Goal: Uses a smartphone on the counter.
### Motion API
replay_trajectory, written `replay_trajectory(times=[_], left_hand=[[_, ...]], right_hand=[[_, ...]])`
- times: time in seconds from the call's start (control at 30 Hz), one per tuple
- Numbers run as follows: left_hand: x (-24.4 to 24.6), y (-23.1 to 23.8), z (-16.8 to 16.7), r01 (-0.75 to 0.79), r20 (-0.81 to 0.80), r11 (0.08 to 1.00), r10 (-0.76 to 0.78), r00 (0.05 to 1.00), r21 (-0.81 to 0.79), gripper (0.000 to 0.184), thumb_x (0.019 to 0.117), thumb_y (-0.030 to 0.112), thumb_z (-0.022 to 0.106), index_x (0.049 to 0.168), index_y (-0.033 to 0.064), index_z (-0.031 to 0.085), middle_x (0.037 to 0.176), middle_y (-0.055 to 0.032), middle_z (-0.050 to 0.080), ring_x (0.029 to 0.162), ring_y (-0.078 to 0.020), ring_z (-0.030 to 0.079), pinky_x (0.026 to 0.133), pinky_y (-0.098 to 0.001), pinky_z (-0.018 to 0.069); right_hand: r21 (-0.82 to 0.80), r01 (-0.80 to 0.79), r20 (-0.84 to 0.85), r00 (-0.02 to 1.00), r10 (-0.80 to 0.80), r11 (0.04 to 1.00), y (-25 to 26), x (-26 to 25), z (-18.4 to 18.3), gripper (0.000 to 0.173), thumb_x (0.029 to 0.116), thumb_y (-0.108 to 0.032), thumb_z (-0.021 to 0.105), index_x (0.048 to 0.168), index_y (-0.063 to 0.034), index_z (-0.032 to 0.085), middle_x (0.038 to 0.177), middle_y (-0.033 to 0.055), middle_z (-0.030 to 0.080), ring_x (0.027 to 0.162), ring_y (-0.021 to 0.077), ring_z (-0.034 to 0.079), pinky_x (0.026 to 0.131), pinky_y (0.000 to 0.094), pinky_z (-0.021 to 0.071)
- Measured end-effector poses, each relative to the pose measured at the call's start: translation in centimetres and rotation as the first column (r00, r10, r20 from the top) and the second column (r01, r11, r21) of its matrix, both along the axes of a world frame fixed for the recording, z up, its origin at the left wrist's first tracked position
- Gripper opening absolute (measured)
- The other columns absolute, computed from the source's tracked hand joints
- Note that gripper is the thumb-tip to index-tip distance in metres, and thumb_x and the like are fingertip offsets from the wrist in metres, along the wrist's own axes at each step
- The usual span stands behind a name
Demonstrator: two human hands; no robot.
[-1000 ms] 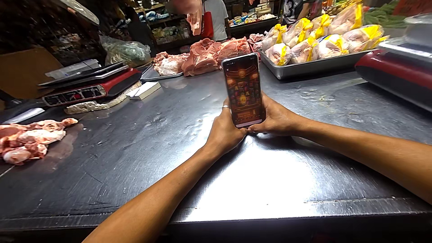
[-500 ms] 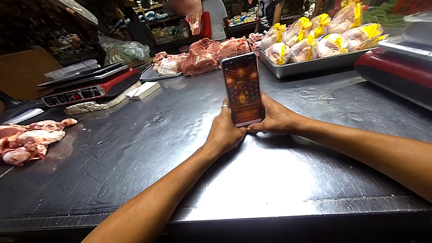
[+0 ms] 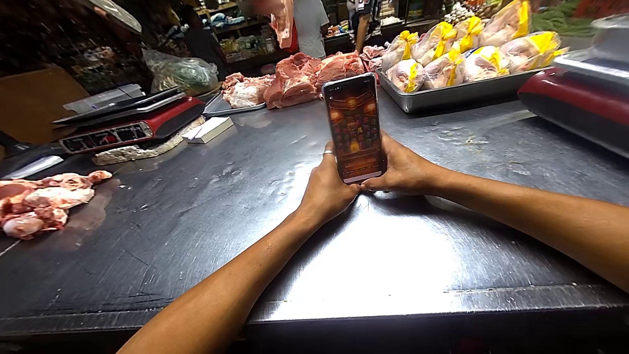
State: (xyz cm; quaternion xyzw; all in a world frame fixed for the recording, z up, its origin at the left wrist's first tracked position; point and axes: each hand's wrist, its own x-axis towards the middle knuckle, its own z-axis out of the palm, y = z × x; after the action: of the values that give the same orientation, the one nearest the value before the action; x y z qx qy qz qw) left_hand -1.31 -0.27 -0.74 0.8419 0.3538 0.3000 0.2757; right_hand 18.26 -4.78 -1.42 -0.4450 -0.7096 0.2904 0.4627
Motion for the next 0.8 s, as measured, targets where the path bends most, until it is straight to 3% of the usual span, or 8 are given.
replay_trajectory(times=[0.57,0.8], left_hand=[[0.04,0.0,0.02,0.004,-0.003,1.0,-0.004,1.0,-0.015,0.099,0.0746,0.01,0.09,0.153,0.0136,0.03,0.103,-0.0069,0.074,0.093,-0.0173,0.074,0.084,-0.0436,0.0616],[0.05,0.09,-0.03,0.013,0.008,1.0,-0.013,1.0,-0.01,0.099,0.0736,0.01,0.09,0.152,0.014,0.031,0.104,-0.0063,0.074,0.095,-0.0173,0.074,0.085,-0.0435,0.0613]], right_hand=[[0.001,0.022,-0.009,1.0,-0.022,1.0,-0.54,-0.34,0.03,0.092,0.0668,0.006,0.084,0.144,-0.0122,0.038,0.119,0.0017,0.07,0.105,0.0092,0.07,0.091,0.0302,0.0614],[-0.02,0.007,-0.006,1.0,-0.007,1.0,-0.17,-0.14,0.27,0.095,0.0657,0.002,0.086,0.146,-0.0104,0.037,0.123,0.003,0.068,0.11,0.009,0.068,0.097,0.0301,0.059]])
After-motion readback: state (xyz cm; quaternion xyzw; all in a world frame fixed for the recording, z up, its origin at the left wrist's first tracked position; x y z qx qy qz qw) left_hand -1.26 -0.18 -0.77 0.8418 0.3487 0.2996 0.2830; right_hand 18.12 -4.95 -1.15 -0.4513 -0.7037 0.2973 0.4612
